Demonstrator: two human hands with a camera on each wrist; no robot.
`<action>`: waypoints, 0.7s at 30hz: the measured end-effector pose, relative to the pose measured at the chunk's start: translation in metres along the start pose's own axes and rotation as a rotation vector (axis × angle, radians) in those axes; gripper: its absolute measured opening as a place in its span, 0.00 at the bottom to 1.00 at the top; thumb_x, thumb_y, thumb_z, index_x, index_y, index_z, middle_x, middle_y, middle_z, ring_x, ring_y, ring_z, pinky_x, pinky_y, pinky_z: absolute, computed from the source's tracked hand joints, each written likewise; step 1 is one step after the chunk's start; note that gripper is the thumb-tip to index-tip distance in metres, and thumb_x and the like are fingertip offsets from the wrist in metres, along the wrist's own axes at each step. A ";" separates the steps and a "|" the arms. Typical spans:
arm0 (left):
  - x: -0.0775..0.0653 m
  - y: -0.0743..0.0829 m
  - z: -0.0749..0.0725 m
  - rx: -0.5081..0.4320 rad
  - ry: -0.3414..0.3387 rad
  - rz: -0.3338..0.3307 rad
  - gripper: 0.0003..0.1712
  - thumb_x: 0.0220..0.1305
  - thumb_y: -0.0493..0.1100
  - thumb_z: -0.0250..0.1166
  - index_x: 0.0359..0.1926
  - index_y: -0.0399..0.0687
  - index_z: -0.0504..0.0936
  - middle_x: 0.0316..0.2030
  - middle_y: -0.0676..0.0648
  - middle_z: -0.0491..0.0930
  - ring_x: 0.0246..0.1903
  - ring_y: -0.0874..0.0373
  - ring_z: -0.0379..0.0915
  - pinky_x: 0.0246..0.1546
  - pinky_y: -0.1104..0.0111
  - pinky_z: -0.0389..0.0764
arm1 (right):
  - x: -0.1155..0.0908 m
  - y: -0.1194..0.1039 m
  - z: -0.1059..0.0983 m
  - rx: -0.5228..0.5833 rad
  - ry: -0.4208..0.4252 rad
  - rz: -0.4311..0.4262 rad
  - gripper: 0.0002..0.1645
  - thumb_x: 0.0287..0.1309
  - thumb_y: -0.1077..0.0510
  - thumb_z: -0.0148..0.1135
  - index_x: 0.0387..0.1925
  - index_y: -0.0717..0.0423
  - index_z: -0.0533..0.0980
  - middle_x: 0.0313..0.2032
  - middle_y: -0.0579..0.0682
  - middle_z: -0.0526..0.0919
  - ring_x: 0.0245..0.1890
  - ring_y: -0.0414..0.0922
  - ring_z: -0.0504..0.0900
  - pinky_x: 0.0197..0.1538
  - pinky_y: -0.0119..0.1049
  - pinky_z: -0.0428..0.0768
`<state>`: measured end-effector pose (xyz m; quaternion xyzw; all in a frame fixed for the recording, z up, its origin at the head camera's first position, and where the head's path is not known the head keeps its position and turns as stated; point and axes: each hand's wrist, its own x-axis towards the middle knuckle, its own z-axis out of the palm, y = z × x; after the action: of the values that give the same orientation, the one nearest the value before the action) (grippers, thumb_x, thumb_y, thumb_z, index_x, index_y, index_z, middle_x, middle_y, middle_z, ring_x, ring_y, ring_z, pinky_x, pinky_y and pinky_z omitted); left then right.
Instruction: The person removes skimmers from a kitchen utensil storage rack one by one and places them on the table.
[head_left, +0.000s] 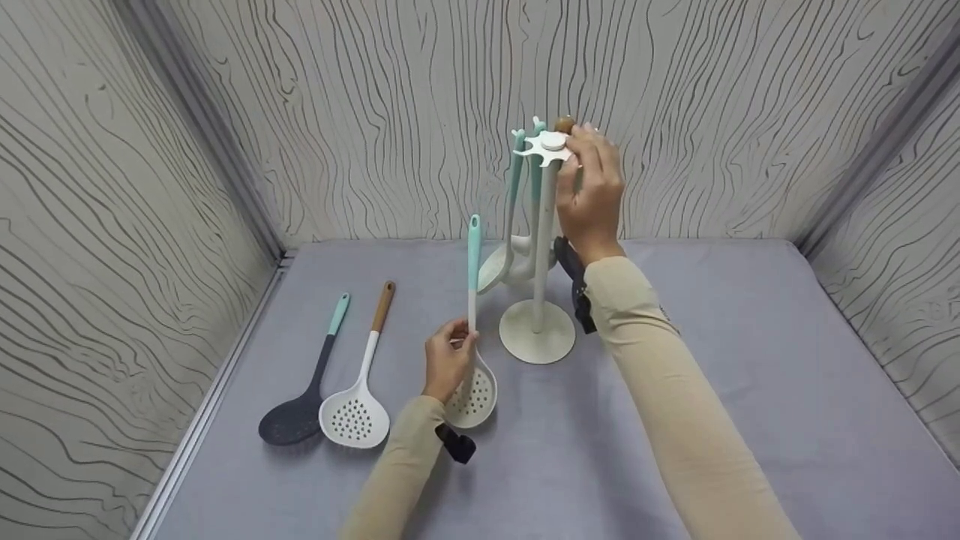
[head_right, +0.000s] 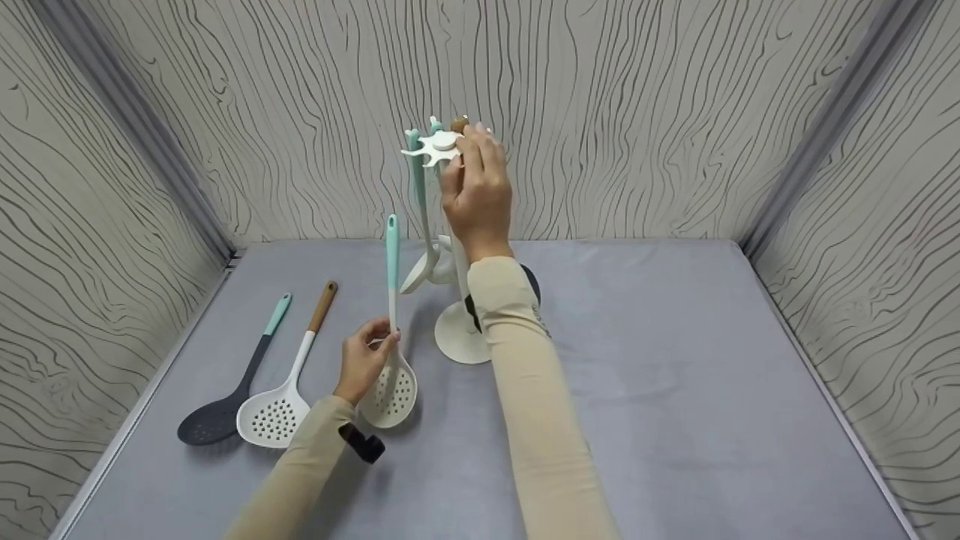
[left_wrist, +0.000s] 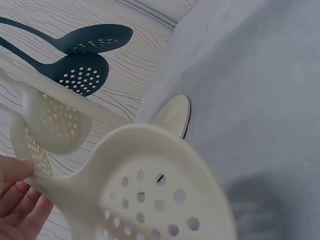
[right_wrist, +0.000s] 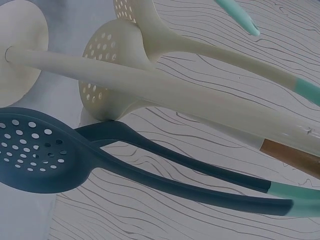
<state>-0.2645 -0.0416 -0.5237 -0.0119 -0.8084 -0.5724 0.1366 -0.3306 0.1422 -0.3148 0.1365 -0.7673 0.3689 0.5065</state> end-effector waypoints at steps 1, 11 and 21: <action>0.000 -0.001 -0.001 0.003 -0.002 -0.004 0.12 0.61 0.33 0.64 0.46 0.34 0.81 0.38 0.39 0.84 0.40 0.53 0.81 0.46 0.66 0.86 | 0.000 0.000 0.000 0.001 -0.001 0.001 0.18 0.63 0.63 0.45 0.47 0.68 0.77 0.55 0.64 0.79 0.64 0.58 0.73 0.76 0.44 0.63; -0.002 -0.009 -0.007 0.055 -0.020 -0.003 0.13 0.62 0.34 0.63 0.48 0.35 0.80 0.40 0.39 0.84 0.42 0.51 0.82 0.46 0.65 0.86 | 0.000 0.000 0.000 -0.012 -0.005 0.003 0.18 0.64 0.62 0.45 0.47 0.67 0.76 0.55 0.63 0.79 0.64 0.58 0.73 0.77 0.47 0.62; -0.003 -0.012 -0.012 0.059 -0.022 -0.026 0.13 0.62 0.34 0.63 0.48 0.35 0.80 0.40 0.39 0.84 0.42 0.52 0.81 0.46 0.64 0.86 | 0.000 0.001 0.001 -0.002 0.006 0.002 0.18 0.63 0.62 0.45 0.46 0.68 0.77 0.55 0.63 0.80 0.64 0.58 0.73 0.77 0.45 0.62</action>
<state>-0.2608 -0.0563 -0.5318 -0.0035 -0.8265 -0.5498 0.1205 -0.3316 0.1420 -0.3154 0.1339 -0.7662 0.3690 0.5087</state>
